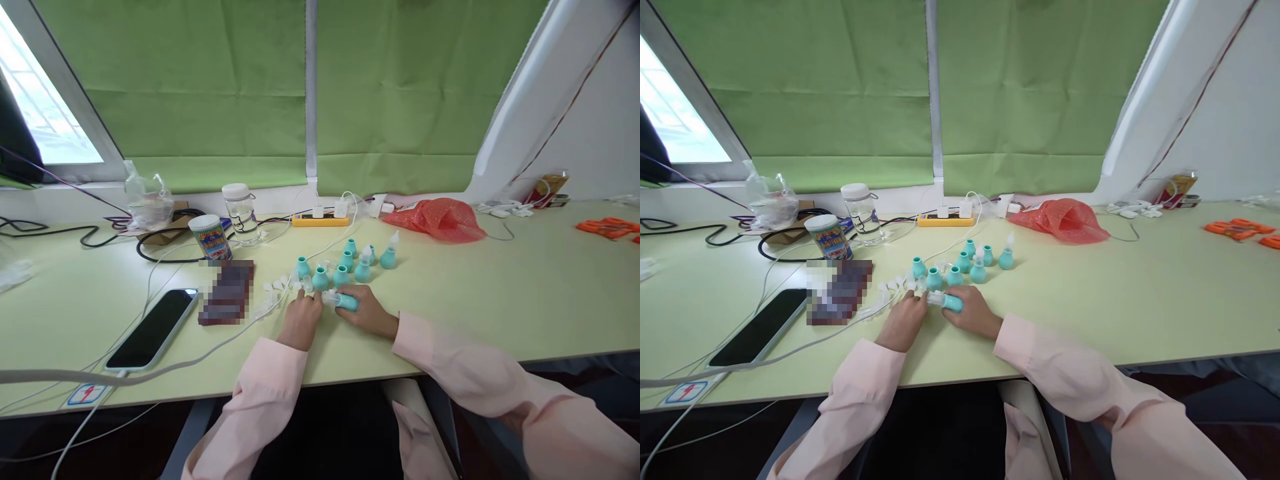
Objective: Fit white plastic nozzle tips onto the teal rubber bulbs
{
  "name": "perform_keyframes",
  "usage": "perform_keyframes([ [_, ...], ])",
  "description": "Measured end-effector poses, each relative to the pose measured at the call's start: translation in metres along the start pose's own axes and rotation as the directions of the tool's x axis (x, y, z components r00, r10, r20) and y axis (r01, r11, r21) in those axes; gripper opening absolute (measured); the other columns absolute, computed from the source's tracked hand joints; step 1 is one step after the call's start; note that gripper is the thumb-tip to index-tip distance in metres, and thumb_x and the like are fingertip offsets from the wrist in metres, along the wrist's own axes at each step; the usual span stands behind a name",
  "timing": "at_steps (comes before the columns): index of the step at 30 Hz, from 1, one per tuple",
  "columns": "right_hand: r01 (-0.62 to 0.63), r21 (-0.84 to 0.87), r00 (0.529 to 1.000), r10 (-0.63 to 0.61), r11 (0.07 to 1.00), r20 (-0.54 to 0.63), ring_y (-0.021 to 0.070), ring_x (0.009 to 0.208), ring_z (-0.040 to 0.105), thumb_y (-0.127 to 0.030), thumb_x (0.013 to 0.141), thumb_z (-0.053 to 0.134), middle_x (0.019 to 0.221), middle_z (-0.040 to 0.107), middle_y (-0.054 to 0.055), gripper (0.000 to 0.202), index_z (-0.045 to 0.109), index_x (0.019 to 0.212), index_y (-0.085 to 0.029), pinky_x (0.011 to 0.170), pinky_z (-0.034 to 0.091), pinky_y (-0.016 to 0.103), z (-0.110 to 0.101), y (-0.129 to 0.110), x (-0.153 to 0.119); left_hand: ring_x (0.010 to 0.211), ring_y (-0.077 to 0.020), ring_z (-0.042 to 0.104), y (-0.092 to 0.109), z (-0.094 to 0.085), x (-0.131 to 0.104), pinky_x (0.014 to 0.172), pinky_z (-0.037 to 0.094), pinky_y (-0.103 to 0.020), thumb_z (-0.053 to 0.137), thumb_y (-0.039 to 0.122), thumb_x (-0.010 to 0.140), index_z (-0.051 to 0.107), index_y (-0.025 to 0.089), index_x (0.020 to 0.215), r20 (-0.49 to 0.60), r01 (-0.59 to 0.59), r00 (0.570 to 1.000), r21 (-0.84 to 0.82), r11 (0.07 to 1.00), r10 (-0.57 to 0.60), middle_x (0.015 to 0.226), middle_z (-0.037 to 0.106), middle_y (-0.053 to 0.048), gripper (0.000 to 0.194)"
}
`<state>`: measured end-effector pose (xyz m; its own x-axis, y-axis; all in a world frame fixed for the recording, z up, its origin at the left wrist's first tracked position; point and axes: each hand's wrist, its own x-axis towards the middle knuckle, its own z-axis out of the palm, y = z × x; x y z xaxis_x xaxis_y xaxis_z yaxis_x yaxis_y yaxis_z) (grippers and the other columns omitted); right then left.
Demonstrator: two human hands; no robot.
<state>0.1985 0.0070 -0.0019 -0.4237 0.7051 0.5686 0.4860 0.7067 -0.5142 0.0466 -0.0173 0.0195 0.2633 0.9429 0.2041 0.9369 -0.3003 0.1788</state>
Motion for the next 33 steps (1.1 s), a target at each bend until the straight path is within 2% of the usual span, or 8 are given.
perform_keyframes([
  [5,0.022,-0.074,0.995,-0.029,0.997,-0.098,0.0132,0.054,0.052,-0.020,0.062,0.055,0.060,0.057,0.001,0.006,0.054,0.066,-0.016,0.053,0.040,0.025,-0.004,0.003,-0.001,0.081,-0.0224,0.058,-0.008,-0.006,-0.006,0.067,0.048,-0.033,0.046,0.005,0.072,0.058,0.010,0.093,-0.116,0.027,0.992,-0.234,0.972,-0.056,0.076,0.064,-0.011,0.025],
  [8,0.054,-0.090,0.994,-0.062,0.994,-0.087,0.0172,0.065,0.058,-0.029,0.064,0.060,0.072,0.063,0.006,0.019,0.057,0.076,-0.015,0.061,0.044,0.028,-0.007,0.004,-0.004,0.071,-0.0147,0.061,-0.016,-0.011,-0.016,0.063,0.050,-0.025,0.048,0.020,0.076,0.060,0.013,0.094,-0.149,0.001,0.986,-0.426,0.905,-0.071,0.081,0.065,-0.007,0.023],
  [9,0.076,-0.084,0.994,-0.082,0.994,-0.067,0.0178,0.069,0.060,-0.031,0.065,0.061,0.076,0.064,0.006,0.022,0.058,0.080,-0.015,0.064,0.045,0.028,-0.007,0.005,-0.005,0.067,-0.0138,0.061,-0.018,-0.012,-0.020,0.061,0.051,-0.024,0.049,0.024,0.076,0.061,0.012,0.093,-0.137,-0.002,0.987,-0.533,0.846,-0.084,0.078,0.066,-0.006,0.025],
  [12,0.166,-0.044,0.986,-0.165,0.985,0.026,0.0159,0.073,0.061,-0.033,0.071,0.058,0.082,0.065,0.006,0.025,0.058,0.089,-0.016,0.066,0.045,0.025,-0.006,0.004,-0.008,0.059,-0.0145,0.061,-0.022,-0.008,-0.031,0.059,0.052,-0.028,0.058,0.028,0.067,0.064,0.009,0.087,-0.017,0.078,0.976,-0.902,0.425,-0.216,0.068,0.066,-0.005,0.028],
  [13,0.197,-0.039,0.979,-0.194,0.980,0.061,0.0152,0.072,0.061,-0.033,0.072,0.057,0.081,0.066,0.005,0.026,0.058,0.091,-0.016,0.064,0.045,0.024,-0.005,0.003,-0.008,0.059,-0.0150,0.061,-0.022,-0.005,-0.033,0.059,0.052,-0.028,0.061,0.029,0.064,0.064,0.009,0.085,0.022,0.099,0.969,-0.947,0.304,-0.245,0.065,0.066,-0.005,0.028],
  [15,0.245,-0.059,0.965,-0.237,0.968,0.116,0.0146,0.070,0.061,-0.033,0.074,0.056,0.080,0.065,0.005,0.026,0.057,0.094,-0.017,0.061,0.044,0.024,-0.005,0.001,-0.009,0.061,-0.0159,0.061,-0.023,-0.001,-0.036,0.057,0.051,-0.027,0.064,0.030,0.061,0.064,0.010,0.080,0.058,0.112,0.960,-0.976,0.187,-0.273,0.062,0.065,-0.005,0.028],
  [23,0.282,-0.222,0.958,-0.264,0.933,0.108,0.0141,0.062,0.059,-0.033,0.075,0.053,0.071,0.064,0.004,0.024,0.057,0.092,-0.016,0.053,0.040,0.023,-0.004,-0.008,-0.011,0.061,-0.0172,0.063,-0.022,0.002,-0.037,0.060,0.052,-0.028,0.067,0.037,0.058,0.063,0.011,0.077,0.079,0.120,0.958,-0.983,0.137,-0.275,0.063,0.068,-0.006,0.033],
  [33,0.329,-0.261,0.942,-0.335,0.907,0.025,0.0122,0.054,0.056,-0.032,0.075,0.052,0.066,0.062,0.002,0.022,0.055,0.091,-0.016,0.048,0.037,0.023,-0.001,-0.015,-0.014,0.053,-0.0132,0.061,-0.019,-0.003,-0.039,0.056,0.052,-0.024,0.075,0.026,0.048,0.067,0.010,0.072,0.121,0.129,0.946,-0.992,0.006,-0.302,0.057,0.067,-0.004,0.030],
])
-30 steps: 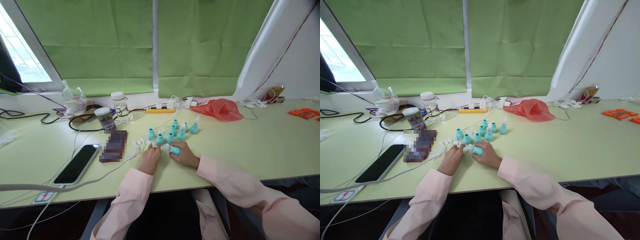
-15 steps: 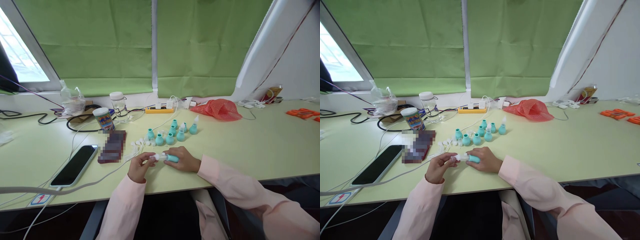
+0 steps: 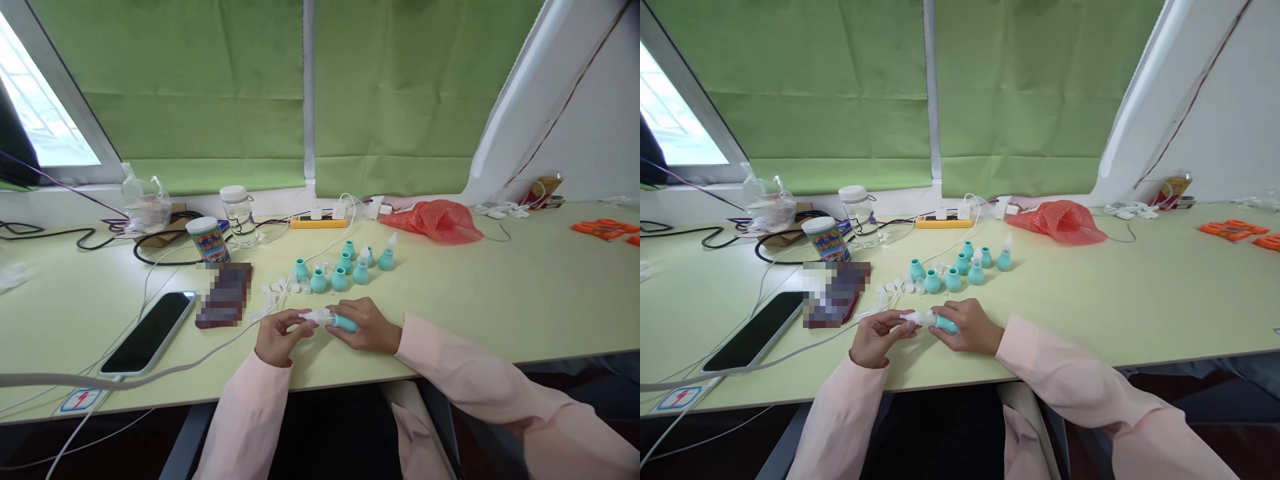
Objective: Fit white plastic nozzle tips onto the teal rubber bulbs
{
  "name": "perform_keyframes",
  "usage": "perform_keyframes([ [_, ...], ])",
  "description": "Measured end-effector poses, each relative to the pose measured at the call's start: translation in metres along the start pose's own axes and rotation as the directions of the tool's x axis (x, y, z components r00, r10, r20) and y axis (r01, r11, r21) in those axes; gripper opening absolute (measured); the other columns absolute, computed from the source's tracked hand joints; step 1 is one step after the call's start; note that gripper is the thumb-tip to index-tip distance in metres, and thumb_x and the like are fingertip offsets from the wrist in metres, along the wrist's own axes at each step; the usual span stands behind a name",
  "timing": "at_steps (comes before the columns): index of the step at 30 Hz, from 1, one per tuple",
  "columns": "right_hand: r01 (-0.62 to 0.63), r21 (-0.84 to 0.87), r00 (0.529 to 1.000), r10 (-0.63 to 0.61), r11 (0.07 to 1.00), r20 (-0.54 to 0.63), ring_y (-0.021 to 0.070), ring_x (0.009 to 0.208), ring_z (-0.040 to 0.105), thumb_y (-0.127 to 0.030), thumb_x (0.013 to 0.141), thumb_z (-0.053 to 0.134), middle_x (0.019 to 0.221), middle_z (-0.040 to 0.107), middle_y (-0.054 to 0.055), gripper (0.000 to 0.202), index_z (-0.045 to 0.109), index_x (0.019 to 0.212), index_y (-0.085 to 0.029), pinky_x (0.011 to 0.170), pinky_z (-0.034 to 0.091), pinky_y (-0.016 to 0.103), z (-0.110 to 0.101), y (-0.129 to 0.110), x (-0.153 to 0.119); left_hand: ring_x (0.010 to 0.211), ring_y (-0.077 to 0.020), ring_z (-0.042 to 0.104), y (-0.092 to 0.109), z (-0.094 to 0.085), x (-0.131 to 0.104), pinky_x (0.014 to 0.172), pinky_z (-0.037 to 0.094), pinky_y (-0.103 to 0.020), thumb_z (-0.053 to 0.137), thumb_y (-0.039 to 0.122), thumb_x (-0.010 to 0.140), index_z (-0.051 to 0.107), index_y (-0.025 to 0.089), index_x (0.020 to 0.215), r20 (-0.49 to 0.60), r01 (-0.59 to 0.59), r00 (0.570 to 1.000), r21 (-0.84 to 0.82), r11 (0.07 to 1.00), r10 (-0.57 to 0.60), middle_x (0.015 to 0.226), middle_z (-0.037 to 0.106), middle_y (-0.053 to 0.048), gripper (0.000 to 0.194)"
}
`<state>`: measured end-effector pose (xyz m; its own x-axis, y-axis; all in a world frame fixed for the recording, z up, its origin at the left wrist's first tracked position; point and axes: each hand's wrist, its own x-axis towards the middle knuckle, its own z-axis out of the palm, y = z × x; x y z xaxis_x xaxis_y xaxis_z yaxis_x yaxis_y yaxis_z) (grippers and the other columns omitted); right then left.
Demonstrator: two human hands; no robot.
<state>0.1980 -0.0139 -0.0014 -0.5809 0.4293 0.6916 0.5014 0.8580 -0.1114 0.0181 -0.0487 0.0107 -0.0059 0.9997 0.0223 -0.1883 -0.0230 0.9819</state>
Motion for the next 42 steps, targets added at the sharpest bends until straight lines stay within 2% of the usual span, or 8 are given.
perform_keyframes([
  [5,-0.016,0.023,0.999,0.017,1.000,-0.034,0.0127,0.055,0.056,-0.030,0.076,0.051,0.067,0.062,0.003,0.022,0.054,0.092,-0.015,0.048,0.038,0.023,0.001,-0.003,-0.001,0.054,-0.0149,0.062,0.005,0.000,0.001,0.057,0.053,-0.026,0.075,0.025,0.047,0.068,0.010,0.070,0.028,0.029,0.999,-0.009,1.000,-0.029,0.057,0.067,-0.004,0.029],
  [15,-0.084,0.150,0.996,0.078,0.985,0.046,0.0149,0.059,0.060,-0.033,0.075,0.052,0.069,0.064,0.004,0.020,0.055,0.088,-0.018,0.052,0.041,0.023,-0.002,-0.005,0.000,0.055,-0.0173,0.062,0.005,-0.003,0.004,0.060,0.054,-0.031,0.072,0.030,0.051,0.071,0.012,0.073,0.062,-0.015,0.998,0.201,0.980,0.002,0.066,0.069,-0.005,0.028],
  [25,-0.167,0.284,0.983,0.139,0.944,0.117,0.0148,0.068,0.058,-0.032,0.075,0.053,0.075,0.062,0.005,0.020,0.055,0.088,-0.016,0.062,0.044,0.025,-0.010,-0.008,0.006,0.057,-0.0172,0.062,0.002,0.001,0.001,0.061,0.054,-0.031,0.072,0.032,0.051,0.070,0.010,0.070,0.030,-0.026,0.999,0.163,0.986,0.021,0.077,0.069,-0.009,0.030],
  [29,-0.179,0.316,0.984,0.178,0.932,0.032,0.0145,0.073,0.055,-0.029,0.078,0.049,0.080,0.058,0.005,0.016,0.053,0.090,-0.018,0.067,0.044,0.026,-0.020,0.003,0.010,0.067,-0.0187,0.062,0.004,-0.006,0.001,0.061,0.052,-0.030,0.061,0.041,0.063,0.066,0.011,0.090,0.033,-0.134,0.991,0.328,0.935,0.130,0.075,0.068,-0.008,0.041],
  [31,-0.211,0.294,0.970,0.237,0.932,-0.057,0.0148,0.073,0.054,-0.029,0.077,0.052,0.080,0.056,0.005,0.016,0.051,0.088,-0.019,0.067,0.045,0.027,-0.026,0.015,0.010,0.070,-0.0181,0.061,0.007,-0.015,0.000,0.062,0.052,-0.030,0.053,0.042,0.069,0.063,0.013,0.098,0.025,-0.196,0.976,0.523,0.829,0.215,0.075,0.067,-0.007,0.042],
  [35,-0.319,0.181,0.905,0.356,0.930,-0.234,0.0169,0.073,0.055,-0.031,0.071,0.057,0.078,0.057,0.004,0.018,0.051,0.082,-0.019,0.069,0.046,0.030,-0.037,0.046,0.002,0.069,-0.0191,0.060,0.010,-0.031,-0.010,0.064,0.050,-0.031,0.045,0.035,0.076,0.063,0.014,0.096,0.169,-0.271,0.946,0.881,0.389,0.276,0.077,0.067,-0.008,0.035],
  [39,-0.481,0.070,0.798,0.469,0.874,-0.379,0.0169,0.066,0.055,-0.034,0.065,0.061,0.072,0.058,0.003,0.021,0.054,0.077,-0.019,0.065,0.047,0.032,-0.046,0.074,-0.009,0.082,-0.0233,0.059,0.003,-0.037,-0.018,0.062,0.050,-0.031,0.044,0.028,0.078,0.063,0.020,0.095,0.141,-0.157,0.933,0.987,0.022,0.332,0.087,0.066,-0.008,0.026],
  [42,-0.585,0.073,0.751,0.574,0.808,-0.325,0.0156,0.063,0.055,-0.033,0.064,0.060,0.072,0.060,0.003,0.022,0.055,0.078,-0.018,0.062,0.048,0.030,-0.048,0.090,-0.015,0.091,-0.0259,0.056,-0.004,-0.043,-0.016,0.066,0.050,-0.033,0.045,0.025,0.078,0.062,0.018,0.095,0.130,-0.099,0.902,0.991,-0.094,0.412,0.096,0.064,-0.010,0.025],
])
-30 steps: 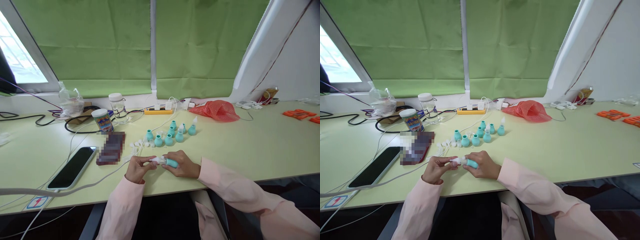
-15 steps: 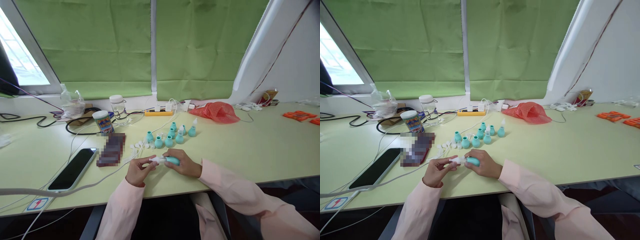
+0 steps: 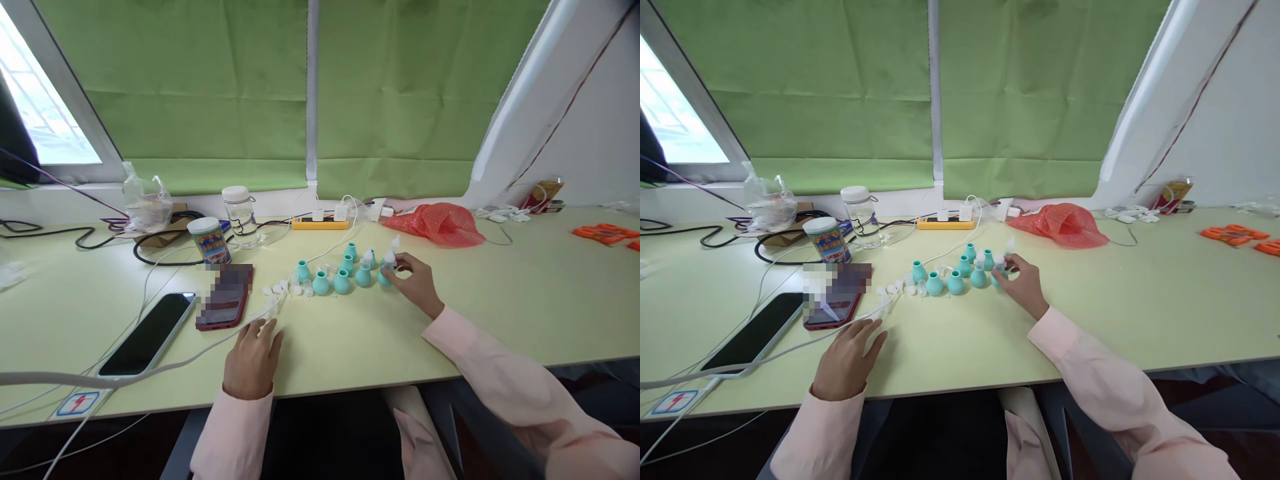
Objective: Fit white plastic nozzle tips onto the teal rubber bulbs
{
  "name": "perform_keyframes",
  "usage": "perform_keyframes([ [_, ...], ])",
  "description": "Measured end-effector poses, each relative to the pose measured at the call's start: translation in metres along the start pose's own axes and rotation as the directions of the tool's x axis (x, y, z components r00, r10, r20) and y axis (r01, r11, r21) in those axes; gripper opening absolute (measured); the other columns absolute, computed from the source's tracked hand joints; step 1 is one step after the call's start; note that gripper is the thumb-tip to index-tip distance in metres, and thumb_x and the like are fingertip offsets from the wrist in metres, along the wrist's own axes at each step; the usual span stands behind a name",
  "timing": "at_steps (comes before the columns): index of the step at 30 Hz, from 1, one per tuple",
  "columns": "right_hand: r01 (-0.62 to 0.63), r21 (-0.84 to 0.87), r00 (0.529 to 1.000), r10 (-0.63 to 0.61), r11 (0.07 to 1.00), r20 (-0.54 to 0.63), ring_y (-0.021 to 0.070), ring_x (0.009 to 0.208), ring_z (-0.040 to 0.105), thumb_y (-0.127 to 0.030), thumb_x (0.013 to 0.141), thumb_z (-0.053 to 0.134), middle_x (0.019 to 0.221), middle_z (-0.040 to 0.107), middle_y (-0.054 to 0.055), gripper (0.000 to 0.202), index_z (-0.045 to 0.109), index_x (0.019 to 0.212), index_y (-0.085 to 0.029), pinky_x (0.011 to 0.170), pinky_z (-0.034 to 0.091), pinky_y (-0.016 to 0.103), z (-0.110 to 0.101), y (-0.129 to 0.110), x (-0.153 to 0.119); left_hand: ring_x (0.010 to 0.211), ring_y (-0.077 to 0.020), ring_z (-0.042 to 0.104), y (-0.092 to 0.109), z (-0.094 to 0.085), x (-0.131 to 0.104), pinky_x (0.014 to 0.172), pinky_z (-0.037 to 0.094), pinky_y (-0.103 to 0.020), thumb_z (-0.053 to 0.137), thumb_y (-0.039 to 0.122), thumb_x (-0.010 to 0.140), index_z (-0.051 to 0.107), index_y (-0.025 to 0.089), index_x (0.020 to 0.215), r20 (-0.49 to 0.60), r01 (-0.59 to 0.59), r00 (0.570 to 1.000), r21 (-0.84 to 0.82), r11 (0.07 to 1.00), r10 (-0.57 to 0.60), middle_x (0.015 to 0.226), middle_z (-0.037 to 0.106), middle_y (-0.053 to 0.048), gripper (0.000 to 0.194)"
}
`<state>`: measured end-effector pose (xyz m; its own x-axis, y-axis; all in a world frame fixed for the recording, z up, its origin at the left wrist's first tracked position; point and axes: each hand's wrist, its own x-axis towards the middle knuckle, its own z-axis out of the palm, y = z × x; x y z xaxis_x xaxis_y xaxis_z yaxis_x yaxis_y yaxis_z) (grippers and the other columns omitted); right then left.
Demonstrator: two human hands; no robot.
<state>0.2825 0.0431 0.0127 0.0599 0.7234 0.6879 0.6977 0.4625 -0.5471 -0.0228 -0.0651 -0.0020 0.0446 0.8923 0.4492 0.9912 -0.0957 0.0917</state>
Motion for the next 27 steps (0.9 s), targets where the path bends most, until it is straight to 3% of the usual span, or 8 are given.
perform_keyframes([
  [7,-0.101,-0.058,0.991,0.106,0.993,0.087,0.0159,0.065,0.058,-0.030,0.065,0.057,0.073,0.062,0.002,0.031,0.049,0.092,-0.018,0.065,0.047,0.031,0.004,0.015,0.002,0.103,-0.0292,0.049,-0.010,0.011,0.011,0.084,0.043,-0.040,0.041,0.022,0.080,0.058,0.014,0.102,-0.036,-0.146,0.988,0.063,0.987,0.149,0.112,0.055,-0.015,0.029],
  [13,-0.045,-0.164,0.998,0.050,0.985,0.026,0.0180,0.069,0.056,-0.036,0.062,0.059,0.091,0.057,0.006,0.048,0.043,0.104,-0.019,0.062,0.047,0.035,0.007,0.013,0.000,0.103,-0.0249,0.049,-0.003,0.018,0.020,0.078,0.044,-0.038,0.036,0.009,0.079,0.052,0.016,0.107,0.098,-0.185,0.979,0.060,0.981,0.179,0.116,0.052,-0.013,0.032],
  [17,0.094,-0.215,0.974,-0.135,0.972,-0.184,0.0238,0.090,0.051,-0.034,0.064,0.059,0.104,0.048,0.012,0.046,0.042,0.104,-0.017,0.069,0.045,0.039,0.002,0.000,-0.001,0.101,-0.0240,0.050,-0.004,0.025,0.022,0.079,0.043,-0.036,0.033,0.004,0.077,0.054,0.014,0.097,0.138,-0.241,0.961,0.008,0.970,0.238,0.113,0.052,-0.015,0.031],
  [20,0.377,-0.235,0.866,-0.431,0.896,-0.255,0.0245,0.100,0.045,-0.025,0.068,0.059,0.104,0.048,0.011,0.034,0.046,0.098,-0.019,0.079,0.041,0.040,0.001,-0.019,-0.012,0.101,-0.0229,0.050,-0.005,0.029,0.021,0.079,0.043,-0.035,0.038,0.005,0.076,0.053,0.017,0.100,0.134,-0.230,0.963,-0.040,0.972,0.233,0.109,0.055,-0.011,0.031],
  [21,0.497,-0.216,0.825,-0.535,0.841,-0.184,0.0227,0.096,0.047,-0.022,0.070,0.057,0.099,0.050,0.010,0.027,0.047,0.095,-0.021,0.078,0.041,0.038,0.004,-0.027,-0.017,0.101,-0.0226,0.050,-0.005,0.029,0.021,0.079,0.043,-0.034,0.039,0.007,0.076,0.053,0.018,0.101,0.131,-0.219,0.965,-0.067,0.973,0.226,0.108,0.055,-0.010,0.031],
  [23,0.687,-0.116,0.726,-0.680,0.717,0.096,0.0181,0.081,0.053,-0.018,0.076,0.050,0.082,0.056,0.006,0.012,0.051,0.087,-0.021,0.070,0.042,0.032,0.015,-0.043,-0.028,0.102,-0.0219,0.050,-0.001,0.028,0.022,0.079,0.044,-0.033,0.041,0.009,0.076,0.052,0.020,0.104,0.130,-0.201,0.967,-0.131,0.971,0.218,0.109,0.055,-0.010,0.032],
  [25,0.728,-0.056,0.649,-0.662,0.683,0.375,0.0152,0.061,0.053,-0.018,0.082,0.041,0.063,0.056,0.004,0.014,0.055,0.083,-0.019,0.056,0.039,0.027,0.033,-0.059,-0.036,0.101,-0.0212,0.052,0.003,0.025,0.023,0.080,0.045,-0.033,0.040,0.008,0.077,0.051,0.020,0.106,0.137,-0.197,0.966,-0.172,0.965,0.221,0.109,0.056,-0.010,0.033],
  [27,0.697,-0.096,0.638,-0.554,0.711,0.534,0.0144,0.050,0.050,-0.021,0.084,0.038,0.053,0.055,0.003,0.020,0.057,0.088,-0.016,0.049,0.034,0.025,0.052,-0.074,-0.038,0.100,-0.0223,0.054,0.006,0.022,0.024,0.080,0.046,-0.034,0.042,0.009,0.077,0.052,0.018,0.108,0.133,-0.185,0.968,-0.191,0.964,0.212,0.109,0.057,-0.012,0.033],
])
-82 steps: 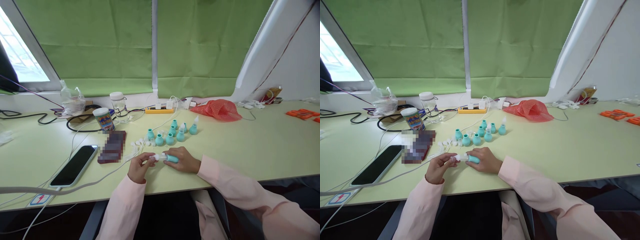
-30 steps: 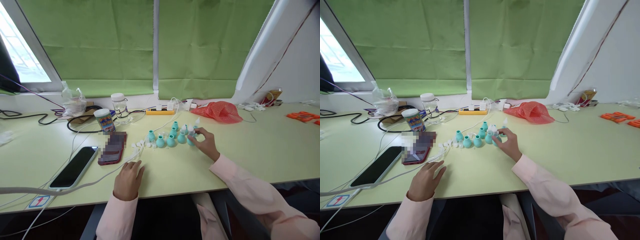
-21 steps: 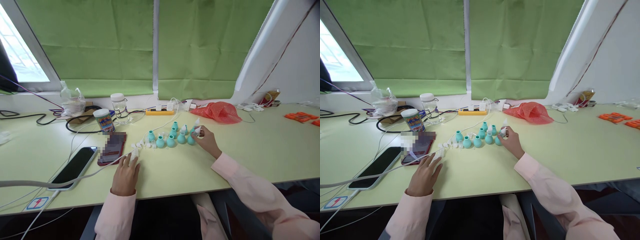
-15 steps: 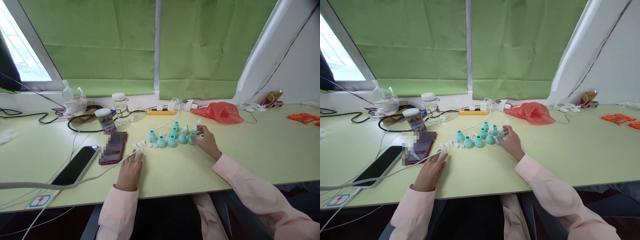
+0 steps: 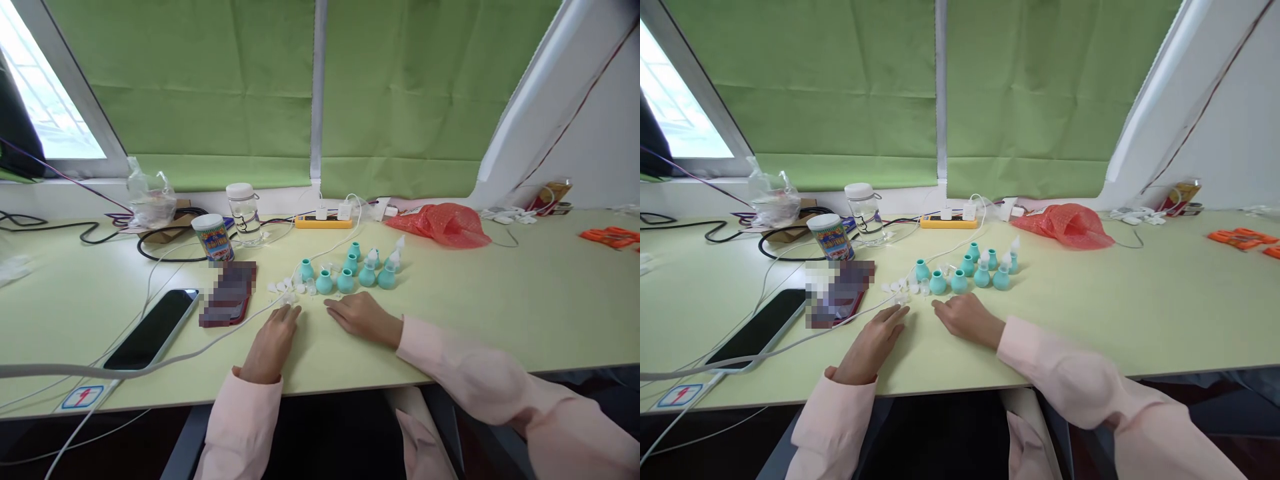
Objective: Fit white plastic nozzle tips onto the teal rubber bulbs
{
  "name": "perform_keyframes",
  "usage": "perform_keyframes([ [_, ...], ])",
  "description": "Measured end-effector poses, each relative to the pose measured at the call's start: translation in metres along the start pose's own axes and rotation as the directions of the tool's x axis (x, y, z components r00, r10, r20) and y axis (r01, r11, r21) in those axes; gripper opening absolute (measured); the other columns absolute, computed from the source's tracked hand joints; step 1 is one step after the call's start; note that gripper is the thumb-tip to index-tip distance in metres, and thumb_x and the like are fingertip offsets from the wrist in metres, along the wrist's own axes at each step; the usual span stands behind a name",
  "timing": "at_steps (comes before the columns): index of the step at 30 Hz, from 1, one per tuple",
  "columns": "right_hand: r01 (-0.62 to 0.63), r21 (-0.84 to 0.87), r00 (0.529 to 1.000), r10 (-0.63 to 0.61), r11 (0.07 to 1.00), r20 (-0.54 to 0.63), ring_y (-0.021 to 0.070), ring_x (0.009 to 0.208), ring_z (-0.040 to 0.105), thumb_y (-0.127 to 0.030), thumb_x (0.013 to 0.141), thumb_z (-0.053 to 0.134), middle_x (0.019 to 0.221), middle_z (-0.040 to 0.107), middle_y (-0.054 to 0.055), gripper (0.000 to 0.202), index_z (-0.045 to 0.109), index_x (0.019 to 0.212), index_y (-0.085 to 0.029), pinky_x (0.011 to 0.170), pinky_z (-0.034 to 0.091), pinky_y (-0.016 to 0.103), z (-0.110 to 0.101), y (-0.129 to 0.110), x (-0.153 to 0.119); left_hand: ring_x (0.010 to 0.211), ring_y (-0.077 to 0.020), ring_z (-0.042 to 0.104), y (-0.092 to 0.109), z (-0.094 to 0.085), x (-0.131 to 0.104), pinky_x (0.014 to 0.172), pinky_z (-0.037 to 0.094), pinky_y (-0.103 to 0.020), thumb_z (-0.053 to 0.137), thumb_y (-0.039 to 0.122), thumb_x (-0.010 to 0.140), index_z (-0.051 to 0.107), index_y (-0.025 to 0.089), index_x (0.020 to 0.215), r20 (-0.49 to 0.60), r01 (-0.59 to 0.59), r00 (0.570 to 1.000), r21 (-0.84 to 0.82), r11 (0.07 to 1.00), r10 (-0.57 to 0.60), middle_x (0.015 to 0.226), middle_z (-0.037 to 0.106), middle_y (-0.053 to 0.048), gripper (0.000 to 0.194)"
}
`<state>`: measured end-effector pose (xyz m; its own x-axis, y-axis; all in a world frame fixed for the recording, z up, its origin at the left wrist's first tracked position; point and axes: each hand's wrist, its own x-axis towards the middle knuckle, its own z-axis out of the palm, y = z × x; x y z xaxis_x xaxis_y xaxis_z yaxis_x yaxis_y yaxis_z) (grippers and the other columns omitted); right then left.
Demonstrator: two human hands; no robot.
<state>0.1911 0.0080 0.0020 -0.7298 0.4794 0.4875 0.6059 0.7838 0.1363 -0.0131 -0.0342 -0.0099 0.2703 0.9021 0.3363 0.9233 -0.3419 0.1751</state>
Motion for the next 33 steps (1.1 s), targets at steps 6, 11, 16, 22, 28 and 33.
perform_keyframes([
  [6,-0.213,0.097,0.948,0.181,0.972,0.260,0.0173,0.053,0.052,-0.026,0.084,0.040,0.059,0.059,0.008,0.024,0.061,0.084,-0.013,0.050,0.032,0.026,0.020,-0.010,0.039,0.093,-0.0249,0.057,-0.014,-0.004,-0.014,0.076,0.049,-0.037,0.054,0.022,0.073,0.055,0.015,0.104,-0.151,-0.013,0.989,-0.072,0.997,0.002,0.099,0.061,-0.012,0.032],
  [11,-0.291,0.189,0.933,0.234,0.938,0.274,0.0148,0.056,0.052,-0.025,0.084,0.041,0.061,0.059,0.005,0.022,0.060,0.086,-0.014,0.054,0.031,0.024,0.026,-0.005,0.038,0.079,-0.0217,0.059,-0.027,-0.001,-0.028,0.068,0.052,-0.036,0.049,0.023,0.076,0.059,0.015,0.094,-0.269,-0.063,0.963,-0.110,0.992,0.031,0.083,0.064,-0.009,0.022],
  [16,-0.338,0.309,0.924,0.251,0.889,0.290,0.0094,0.048,0.046,-0.020,0.079,0.046,0.050,0.053,-0.001,0.013,0.058,0.082,-0.014,0.051,0.029,0.020,0.023,-0.004,0.038,0.076,-0.0204,0.057,-0.018,-0.003,-0.026,0.064,0.051,-0.034,0.046,0.018,0.076,0.058,0.016,0.094,-0.249,-0.073,0.967,-0.082,0.994,0.050,0.080,0.063,-0.007,0.022],
  [22,-0.350,0.441,0.924,0.228,0.827,0.306,0.0060,0.042,0.039,-0.015,0.074,0.048,0.044,0.047,-0.006,0.012,0.057,0.082,-0.014,0.047,0.028,0.017,0.020,-0.003,0.038,0.081,-0.0197,0.054,-0.003,-0.005,-0.025,0.070,0.048,-0.033,0.040,0.018,0.078,0.051,0.018,0.106,-0.200,-0.016,0.980,-0.130,0.991,-0.010,0.083,0.058,-0.006,0.030],
  [28,-0.382,0.496,0.920,0.271,0.780,0.282,0.0055,0.041,0.037,-0.014,0.073,0.048,0.042,0.044,-0.005,0.012,0.060,0.074,-0.013,0.047,0.027,0.018,0.022,-0.004,0.038,0.074,-0.0180,0.053,0.004,-0.003,-0.023,0.068,0.047,-0.032,0.043,0.020,0.077,0.054,0.015,0.100,-0.223,0.038,0.970,-0.253,0.967,-0.097,0.079,0.054,-0.006,0.026],
  [33,-0.395,0.577,0.917,0.272,0.715,0.291,0.0050,0.040,0.040,-0.017,0.073,0.051,0.043,0.048,-0.004,0.011,0.061,0.072,-0.011,0.045,0.030,0.017,0.020,-0.009,0.037,0.065,-0.0159,0.053,0.003,-0.007,-0.023,0.062,0.046,-0.030,0.046,0.025,0.078,0.056,0.014,0.095,-0.162,0.111,0.970,-0.360,0.926,-0.179,0.069,0.055,-0.003,0.023],
])
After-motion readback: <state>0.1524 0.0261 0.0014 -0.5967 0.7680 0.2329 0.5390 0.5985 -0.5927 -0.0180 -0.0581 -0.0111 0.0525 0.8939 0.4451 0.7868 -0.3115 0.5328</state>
